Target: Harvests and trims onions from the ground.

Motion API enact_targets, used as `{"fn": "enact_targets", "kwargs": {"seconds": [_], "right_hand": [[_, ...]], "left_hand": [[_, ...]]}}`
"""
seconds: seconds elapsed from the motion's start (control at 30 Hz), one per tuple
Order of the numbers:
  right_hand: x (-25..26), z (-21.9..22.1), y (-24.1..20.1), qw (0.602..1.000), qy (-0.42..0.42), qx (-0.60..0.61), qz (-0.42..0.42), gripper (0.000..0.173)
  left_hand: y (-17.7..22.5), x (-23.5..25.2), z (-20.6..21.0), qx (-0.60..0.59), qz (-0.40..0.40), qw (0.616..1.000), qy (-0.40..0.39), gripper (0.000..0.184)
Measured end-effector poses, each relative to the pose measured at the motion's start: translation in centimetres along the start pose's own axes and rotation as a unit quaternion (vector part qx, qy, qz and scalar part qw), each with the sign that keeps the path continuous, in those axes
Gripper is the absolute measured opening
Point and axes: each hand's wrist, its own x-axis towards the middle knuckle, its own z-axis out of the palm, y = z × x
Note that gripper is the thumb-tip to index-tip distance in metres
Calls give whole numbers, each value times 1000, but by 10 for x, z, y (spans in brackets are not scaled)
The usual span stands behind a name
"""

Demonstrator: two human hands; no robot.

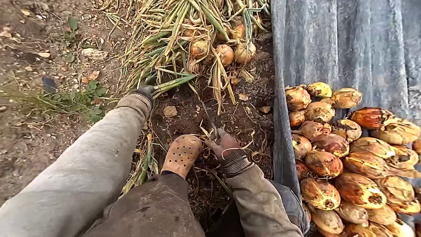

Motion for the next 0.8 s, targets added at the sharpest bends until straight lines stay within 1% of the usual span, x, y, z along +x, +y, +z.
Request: {"fn": "enact_targets", "kwargs": {"seconds": [0.03,0.07,0.1,0.13,0.2,0.3,0.37,0.47,0.53,0.6,0.67,0.7,0.73,0.8], "right_hand": [[5,-2,5,1000,-15,-8,6,47],[11,-2,13,1000,-17,-10,5,47],[17,-2,21,1000,-16,-5,0,46],[22,-5,28,1000,-14,5,1,44],[31,-17,38,1000,-8,24,15,42],[39,-37,46,998,13,54,42,40],[45,-40,50,994,53,85,44,37],[51,-42,47,991,54,95,71,36],[57,-39,44,992,54,87,74,36],[64,-33,44,992,66,88,56,35],[64,-28,41,992,73,92,38,36],[64,-25,36,992,77,95,28,38],[64,-23,30,992,74,99,20,40],[61,-18,15,992,52,111,14,48]], "left_hand": [[-11,11,3,59,21,998,25,44],[-20,21,5,102,20,994,35,52],[-29,31,5,127,9,991,40,53],[-35,40,2,134,-2,990,37,48],[-31,46,-6,117,-22,993,22,39],[-17,46,-14,114,-69,991,-23,42],[-3,41,-22,156,-86,983,-46,47],[6,25,-34,235,-62,968,-60,50],[9,10,-41,251,-27,966,-57,46],[4,-13,-42,245,45,968,-39,38],[1,-51,-35,208,125,969,-44,28],[1,-71,-30,192,156,967,-60,23],[3,-86,-27,175,179,964,-94,22],[6,-105,-18,134,232,947,-179,27]]}}
